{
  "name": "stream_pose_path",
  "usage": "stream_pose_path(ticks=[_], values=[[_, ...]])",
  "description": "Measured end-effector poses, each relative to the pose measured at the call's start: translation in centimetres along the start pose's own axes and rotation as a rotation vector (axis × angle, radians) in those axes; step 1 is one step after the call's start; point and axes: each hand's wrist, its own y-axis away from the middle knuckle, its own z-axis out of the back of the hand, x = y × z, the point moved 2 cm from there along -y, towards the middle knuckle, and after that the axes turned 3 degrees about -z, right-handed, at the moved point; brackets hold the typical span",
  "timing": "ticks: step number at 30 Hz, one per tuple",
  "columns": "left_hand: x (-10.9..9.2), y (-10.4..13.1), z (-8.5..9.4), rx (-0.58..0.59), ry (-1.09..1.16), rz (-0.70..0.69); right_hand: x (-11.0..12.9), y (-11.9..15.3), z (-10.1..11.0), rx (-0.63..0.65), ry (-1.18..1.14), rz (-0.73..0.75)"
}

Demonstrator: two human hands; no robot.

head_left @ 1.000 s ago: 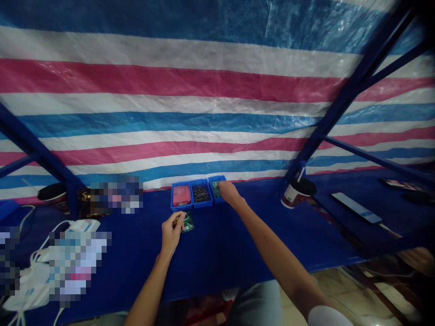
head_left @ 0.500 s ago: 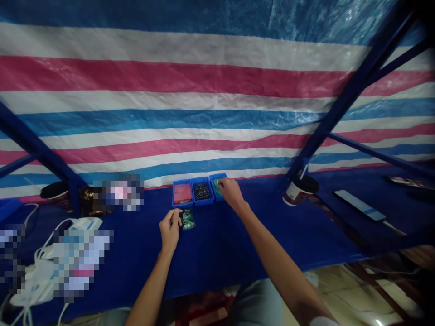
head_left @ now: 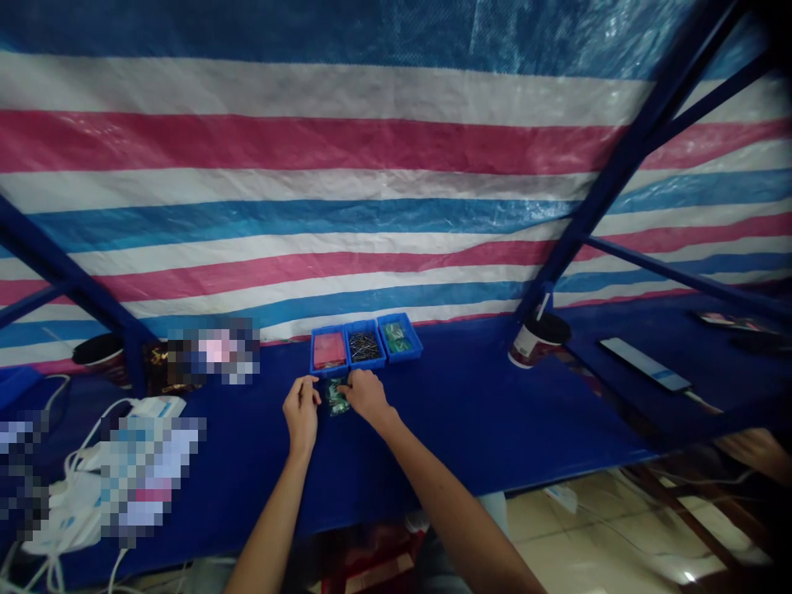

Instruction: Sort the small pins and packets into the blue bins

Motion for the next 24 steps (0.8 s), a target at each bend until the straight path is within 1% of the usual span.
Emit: stream_pose_path(ticks=[5,9,14,16,18,22,24], values=[[-0.1,-0.1,0.0,0.005,0.004,-0.013,-1.2,-1.1,-0.5,0.014,-0.238,0.008],[-0.5,0.2,0.0,0.011,0.010,-0.025,-3.0,-1.4,-0.6,0.006,-0.466,0.081],[-1.2,0.5,-0.1,0.034,-0.090,-0.076,-5.0,-1.3,-0.6,0.076,-0.829,0.176],[-1.5,0.5,-0.4,0.075,-0.115,-0.101,-5.1,-1.0,-0.3,0.066,-0.951,0.225],[-1.6,0.5,-0.7,0.144,-0.142,-0.132,-5.0,-0.5,0.0,0.043,-1.025,0.257],[-1.7,0.7,-1.3,0.340,-0.192,-0.171,-4.4,0.6,0.1,0.007,-1.083,0.282],[-1.7,0.9,-1.4,0.403,-0.192,-0.187,-4.2,0.9,0.0,0.016,-1.095,0.288]])
